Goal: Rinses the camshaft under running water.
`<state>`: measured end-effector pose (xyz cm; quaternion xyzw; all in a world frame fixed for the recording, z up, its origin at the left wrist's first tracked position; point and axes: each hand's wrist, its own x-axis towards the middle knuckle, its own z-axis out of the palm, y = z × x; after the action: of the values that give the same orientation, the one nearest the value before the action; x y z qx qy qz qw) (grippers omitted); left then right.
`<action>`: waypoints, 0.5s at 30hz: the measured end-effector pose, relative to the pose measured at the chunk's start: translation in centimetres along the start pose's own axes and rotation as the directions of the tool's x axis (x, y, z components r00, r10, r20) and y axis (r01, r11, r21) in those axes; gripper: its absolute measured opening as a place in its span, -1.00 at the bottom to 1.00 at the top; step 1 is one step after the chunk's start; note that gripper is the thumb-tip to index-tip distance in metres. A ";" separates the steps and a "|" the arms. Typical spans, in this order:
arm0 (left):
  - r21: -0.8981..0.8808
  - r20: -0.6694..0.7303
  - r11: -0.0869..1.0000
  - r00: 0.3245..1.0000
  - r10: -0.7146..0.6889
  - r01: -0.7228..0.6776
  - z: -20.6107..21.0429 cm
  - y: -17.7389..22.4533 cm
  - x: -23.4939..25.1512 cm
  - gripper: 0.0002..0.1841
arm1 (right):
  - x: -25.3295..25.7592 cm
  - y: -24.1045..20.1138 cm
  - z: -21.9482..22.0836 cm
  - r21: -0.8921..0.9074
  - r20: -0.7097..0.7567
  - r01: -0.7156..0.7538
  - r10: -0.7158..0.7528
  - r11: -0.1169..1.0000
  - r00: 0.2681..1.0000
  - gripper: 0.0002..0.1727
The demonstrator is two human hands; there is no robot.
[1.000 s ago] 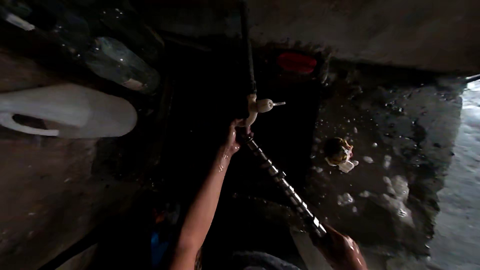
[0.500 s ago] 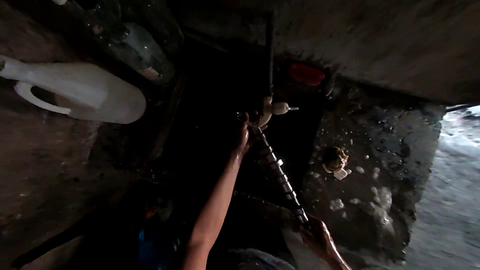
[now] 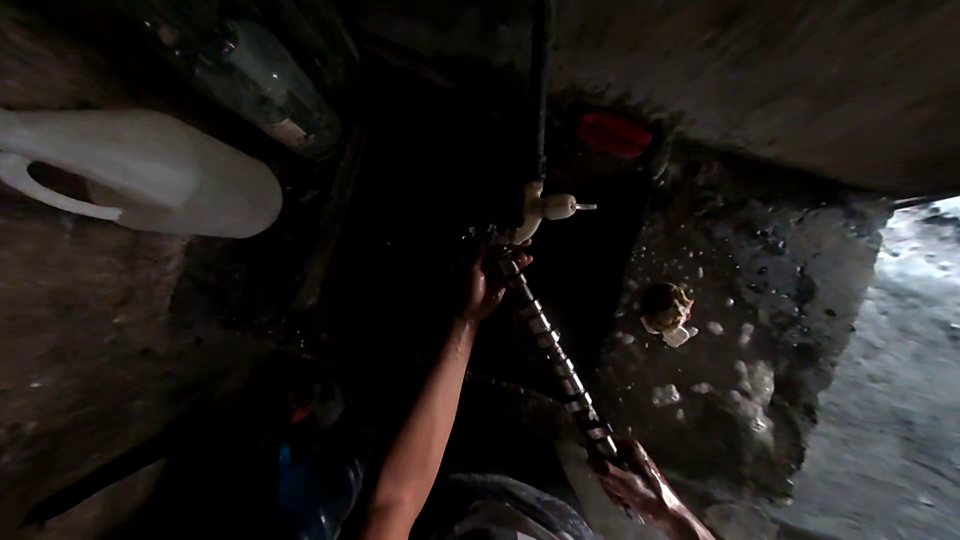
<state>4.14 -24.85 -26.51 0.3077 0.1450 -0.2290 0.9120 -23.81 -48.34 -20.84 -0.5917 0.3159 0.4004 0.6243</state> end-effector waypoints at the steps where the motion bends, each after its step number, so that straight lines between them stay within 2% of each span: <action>1: -0.007 0.007 1.000 1.000 -0.002 0.002 0.0 -0.1 -0.2 -0.39 | 0.0 0.1 -0.1 -0.010 -0.012 -0.001 0.001 1.000 1.000 -0.76; 4: 0.070 0.054 0.997 0.999 0.008 -0.011 0.0 0.2 -0.6 -0.39 | -0.1 0.3 -0.1 -0.084 -0.118 0.030 -0.040 0.996 0.992 -0.74; 9: 0.340 0.158 0.939 0.987 0.002 -0.056 -1.0 1.4 -0.6 -0.45 | -0.5 -0.1 -0.5 -0.259 -0.211 0.031 -0.088 0.965 0.973 -0.67; 11: 0.419 0.092 0.908 0.996 -0.022 -0.019 0.2 2.4 -1.5 -0.55 | -0.4 0.3 -0.7 -0.296 -0.224 0.035 -0.105 0.954 0.969 -0.66; 13: 0.507 -0.066 0.857 0.996 -0.064 0.089 3.6 4.2 -2.9 -0.68 | -0.3 0.7 -0.8 -0.307 -0.227 0.036 -0.110 0.951 0.968 -0.68; 15: 0.516 -0.048 0.848 0.992 -0.118 0.126 4.2 5.0 -3.1 -0.67 | -0.3 0.8 -0.9 -0.318 -0.222 0.053 -0.129 0.947 0.966 -0.68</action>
<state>4.53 -22.96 -19.55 0.5333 0.1040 -0.3146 0.7783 -24.55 -49.31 -21.09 -0.7402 0.2945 0.3410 0.4991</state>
